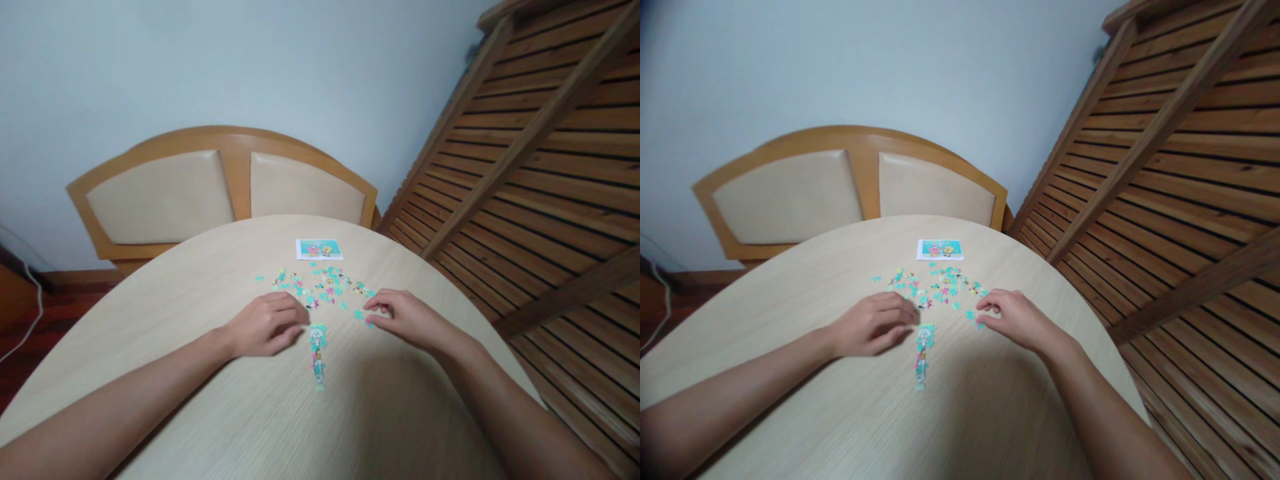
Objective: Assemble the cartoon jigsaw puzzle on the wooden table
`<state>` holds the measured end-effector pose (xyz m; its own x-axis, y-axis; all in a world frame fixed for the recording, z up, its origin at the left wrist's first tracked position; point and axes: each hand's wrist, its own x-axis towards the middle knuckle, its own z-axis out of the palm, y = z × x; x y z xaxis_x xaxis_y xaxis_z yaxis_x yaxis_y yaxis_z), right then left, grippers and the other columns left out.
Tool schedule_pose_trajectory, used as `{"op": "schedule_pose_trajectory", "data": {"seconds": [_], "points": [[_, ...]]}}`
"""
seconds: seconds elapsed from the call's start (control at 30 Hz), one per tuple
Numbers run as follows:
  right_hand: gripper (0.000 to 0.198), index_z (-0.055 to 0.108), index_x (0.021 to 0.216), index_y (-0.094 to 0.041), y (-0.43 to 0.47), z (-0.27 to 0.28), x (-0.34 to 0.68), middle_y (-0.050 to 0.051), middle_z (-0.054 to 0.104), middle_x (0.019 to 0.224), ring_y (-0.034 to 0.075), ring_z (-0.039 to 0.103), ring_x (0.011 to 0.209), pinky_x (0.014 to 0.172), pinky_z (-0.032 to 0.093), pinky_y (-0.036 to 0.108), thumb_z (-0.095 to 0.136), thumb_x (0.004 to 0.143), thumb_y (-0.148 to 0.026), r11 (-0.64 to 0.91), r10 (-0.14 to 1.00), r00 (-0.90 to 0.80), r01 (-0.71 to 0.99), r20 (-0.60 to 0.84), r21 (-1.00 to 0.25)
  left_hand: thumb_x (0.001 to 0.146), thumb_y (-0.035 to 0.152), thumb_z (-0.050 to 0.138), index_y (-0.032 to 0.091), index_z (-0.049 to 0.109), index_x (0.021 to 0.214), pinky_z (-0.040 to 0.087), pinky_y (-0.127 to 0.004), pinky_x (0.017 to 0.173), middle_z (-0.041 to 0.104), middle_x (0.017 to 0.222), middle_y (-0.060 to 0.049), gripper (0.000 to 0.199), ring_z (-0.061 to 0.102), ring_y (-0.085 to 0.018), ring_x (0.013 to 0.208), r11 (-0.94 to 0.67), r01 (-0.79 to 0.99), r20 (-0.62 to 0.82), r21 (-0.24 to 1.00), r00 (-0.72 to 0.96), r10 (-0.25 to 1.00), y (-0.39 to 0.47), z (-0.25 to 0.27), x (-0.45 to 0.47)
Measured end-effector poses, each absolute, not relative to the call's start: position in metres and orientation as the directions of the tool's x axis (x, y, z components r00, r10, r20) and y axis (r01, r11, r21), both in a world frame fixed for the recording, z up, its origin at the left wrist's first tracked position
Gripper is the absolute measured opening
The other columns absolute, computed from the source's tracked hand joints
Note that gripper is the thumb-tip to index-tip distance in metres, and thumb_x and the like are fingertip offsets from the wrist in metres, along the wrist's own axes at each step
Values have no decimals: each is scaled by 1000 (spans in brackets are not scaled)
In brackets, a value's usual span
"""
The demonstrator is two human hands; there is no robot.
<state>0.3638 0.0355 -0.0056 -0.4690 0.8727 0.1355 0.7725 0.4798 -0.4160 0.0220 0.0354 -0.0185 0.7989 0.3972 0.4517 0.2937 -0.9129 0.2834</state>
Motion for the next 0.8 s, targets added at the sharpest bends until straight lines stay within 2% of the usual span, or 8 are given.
{"op": "schedule_pose_trajectory", "data": {"seconds": [0.07, 0.13, 0.27, 0.47, 0.6, 0.8], "points": [[18, 77, 98, -22, 38, -10, 365, 6, 75, 94, 20, 67, 81, 74, 50, 32, 65, 90, -32, 488, 869, -470, 768, 152, -415, 96, 26, 52, 20, 65, 109, 53, -40, 95, 71, 109, -8, 19, 65, -22, 103, -886, 371, 454, 278, 762, 462, 44, -20, 14], [19, 77, 98, -21, 39, -11, 366, 7, 74, 95, 21, 67, 82, 75, 51, 33, 62, 92, -32, 490, 871, -459, 772, 177, -406, 93, 30, 57, 21, 63, 119, 52, -44, 98, 68, 117, -9, 28, 63, -25, 110, -858, 445, 436, 257, 739, 514, 53, -22, 5], [20, 76, 98, -21, 41, -12, 365, 8, 74, 96, 22, 68, 83, 77, 52, 34, 59, 93, -30, 486, 874, -433, 782, 222, -389, 91, 36, 61, 20, 57, 129, 47, -49, 104, 63, 128, -12, 41, 58, -29, 119, -840, 483, 390, 247, 744, 542, 69, -26, -12], [21, 73, 109, -23, 40, -24, 355, 10, 70, 113, 25, 65, 108, 94, 50, 41, 62, 94, -32, 594, 803, -514, 735, 303, -327, 95, 40, 61, 19, 57, 127, 47, -48, 104, 63, 126, -11, 39, 58, -28, 118, -814, 509, 396, 281, 711, 581, 80, -31, -20], [20, 73, 111, -23, 41, -31, 351, 10, 67, 120, 26, 63, 113, 97, 49, 45, 61, 96, -30, 592, 802, -517, 755, 301, -282, 100, 34, 55, 20, 62, 120, 48, -45, 100, 67, 118, -9, 26, 60, -25, 113, -823, 492, 419, 285, 708, 569, 73, -28, -10], [20, 73, 111, -22, 42, -31, 346, 11, 68, 118, 26, 64, 111, 95, 50, 44, 60, 97, -27, 577, 806, -488, 772, 335, -266, 102, 30, 51, 22, 63, 128, 46, -42, 100, 67, 124, -9, 29, 60, -25, 114, -889, 411, 369, 202, 808, 458, 56, -25, 11]]}}
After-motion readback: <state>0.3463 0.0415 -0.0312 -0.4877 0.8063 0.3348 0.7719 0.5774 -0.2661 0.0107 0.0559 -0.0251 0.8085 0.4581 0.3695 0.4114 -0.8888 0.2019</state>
